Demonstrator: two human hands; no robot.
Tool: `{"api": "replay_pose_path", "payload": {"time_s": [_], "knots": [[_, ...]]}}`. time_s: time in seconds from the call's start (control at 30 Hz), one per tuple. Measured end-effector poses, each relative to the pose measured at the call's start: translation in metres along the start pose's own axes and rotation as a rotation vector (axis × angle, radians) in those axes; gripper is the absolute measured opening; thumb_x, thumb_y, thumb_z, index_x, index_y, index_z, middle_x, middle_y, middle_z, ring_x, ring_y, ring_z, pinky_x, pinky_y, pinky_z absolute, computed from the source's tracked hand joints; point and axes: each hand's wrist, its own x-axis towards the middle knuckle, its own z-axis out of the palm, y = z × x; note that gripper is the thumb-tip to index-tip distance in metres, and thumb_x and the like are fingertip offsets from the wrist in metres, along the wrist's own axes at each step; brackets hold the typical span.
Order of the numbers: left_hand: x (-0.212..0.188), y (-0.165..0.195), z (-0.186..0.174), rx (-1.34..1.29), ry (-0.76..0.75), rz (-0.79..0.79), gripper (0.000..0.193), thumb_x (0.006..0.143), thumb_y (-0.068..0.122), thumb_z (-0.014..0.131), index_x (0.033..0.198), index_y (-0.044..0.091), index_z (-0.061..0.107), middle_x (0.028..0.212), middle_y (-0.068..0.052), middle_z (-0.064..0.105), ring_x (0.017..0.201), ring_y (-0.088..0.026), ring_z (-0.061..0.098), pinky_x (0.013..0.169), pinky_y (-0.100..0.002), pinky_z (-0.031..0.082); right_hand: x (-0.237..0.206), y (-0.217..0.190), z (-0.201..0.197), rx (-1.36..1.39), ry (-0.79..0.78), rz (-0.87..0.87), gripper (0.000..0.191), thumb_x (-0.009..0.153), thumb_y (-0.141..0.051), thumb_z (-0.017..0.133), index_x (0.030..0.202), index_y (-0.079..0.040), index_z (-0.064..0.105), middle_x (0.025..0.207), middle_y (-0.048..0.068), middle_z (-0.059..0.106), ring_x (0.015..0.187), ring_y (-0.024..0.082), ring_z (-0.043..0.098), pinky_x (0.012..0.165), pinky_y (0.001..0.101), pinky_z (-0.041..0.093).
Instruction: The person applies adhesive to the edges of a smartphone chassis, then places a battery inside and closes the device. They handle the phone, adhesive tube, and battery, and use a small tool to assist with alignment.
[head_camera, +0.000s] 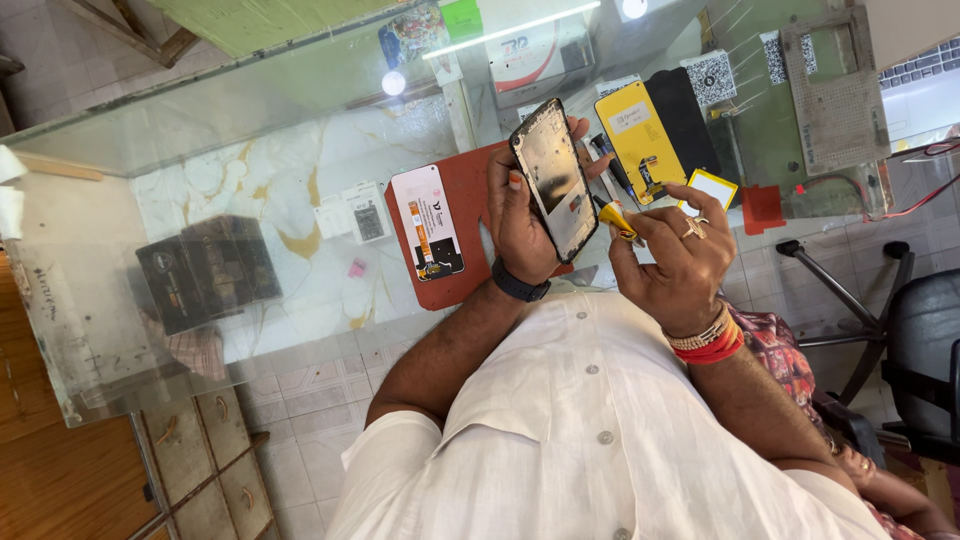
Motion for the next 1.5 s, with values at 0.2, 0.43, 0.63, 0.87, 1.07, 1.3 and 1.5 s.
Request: {"api": "replay_pose_path", "payload": {"time_s": [0.2, 0.43, 0.63, 0.87, 1.07, 1.3, 1.5], "knots": [[-0.0004, -0.0025, 0.0012, -0.001, 0.012, 0.014, 0.040, 0.118, 0.038, 0.043, 0.145, 0.008, 0.043, 0.148, -0.025, 0.050, 0.145, -0.035, 0.047, 0.116, -0.062, 0.046, -0.0008, 0.0015, -0.0002, -0.006, 0.000, -0.002, 0.013, 0.080, 0.000, 0.077, 0.092, 0.001, 0.072, 0.080, 0.009, 0.070, 0.076, 0.024, 0.070, 0.103, 0.0484, 0.056], [-0.0007, -0.0066, -0.0004, -0.001, 0.017, 0.016, 0.041, 0.117, 0.039, 0.044, 0.144, 0.008, 0.043, 0.149, -0.025, 0.050, 0.145, -0.036, 0.048, 0.115, -0.062, 0.046, -0.0034, 0.0029, -0.0018, 0.005, -0.003, -0.003, 0.014, 0.081, 0.000, 0.077, 0.092, 0.001, 0.071, 0.081, 0.010, 0.070, 0.076, 0.024, 0.070, 0.104, 0.0481, 0.056], [0.0000, -0.0053, -0.0018, 0.001, 0.002, 0.009, 0.041, 0.117, 0.040, 0.045, 0.143, 0.008, 0.042, 0.150, -0.026, 0.050, 0.140, -0.035, 0.051, 0.116, -0.062, 0.046, -0.0037, 0.0027, -0.0010, 0.008, -0.008, -0.001, 0.013, 0.081, 0.000, 0.078, 0.092, 0.001, 0.071, 0.080, 0.009, 0.070, 0.075, 0.022, 0.070, 0.103, 0.0485, 0.056], [-0.0006, -0.0077, 0.0027, -0.003, 0.034, 0.008, 0.040, 0.116, 0.039, 0.046, 0.143, 0.009, 0.042, 0.149, -0.026, 0.049, 0.144, -0.035, 0.048, 0.116, -0.063, 0.046, -0.0061, 0.0052, -0.0037, 0.009, -0.006, 0.000, 0.013, 0.081, 0.000, 0.077, 0.093, 0.001, 0.072, 0.080, 0.009, 0.070, 0.075, 0.023, 0.070, 0.103, 0.0481, 0.056], [-0.0001, -0.0089, 0.0059, 0.004, 0.038, 0.016, 0.040, 0.116, 0.039, 0.047, 0.141, 0.007, 0.042, 0.148, -0.026, 0.049, 0.143, -0.036, 0.048, 0.115, -0.062, 0.047, -0.0075, 0.0076, -0.0069, 0.003, -0.010, 0.000, 0.013, 0.080, 0.001, 0.078, 0.092, 0.001, 0.072, 0.080, 0.009, 0.070, 0.076, 0.023, 0.070, 0.103, 0.0482, 0.056], [0.0012, -0.0089, 0.0068, 0.005, 0.036, 0.013, 0.041, 0.116, 0.039, 0.047, 0.142, 0.008, 0.042, 0.149, -0.026, 0.049, 0.143, -0.035, 0.048, 0.115, -0.061, 0.047, -0.0088, 0.0087, -0.0081, 0.001, -0.015, 0.006, 0.012, 0.081, 0.001, 0.078, 0.091, 0.000, 0.071, 0.081, 0.009, 0.071, 0.076, 0.023, 0.070, 0.103, 0.0484, 0.056], [0.0023, -0.0090, 0.0059, 0.014, 0.028, 0.021, 0.040, 0.117, 0.039, 0.045, 0.142, 0.009, 0.042, 0.149, -0.026, 0.048, 0.143, -0.034, 0.048, 0.115, -0.061, 0.047, -0.0085, 0.0091, -0.0083, 0.004, -0.015, 0.006, 0.012, 0.081, 0.001, 0.078, 0.091, 0.000, 0.071, 0.081, 0.009, 0.071, 0.076, 0.023, 0.070, 0.103, 0.0485, 0.056]]}}
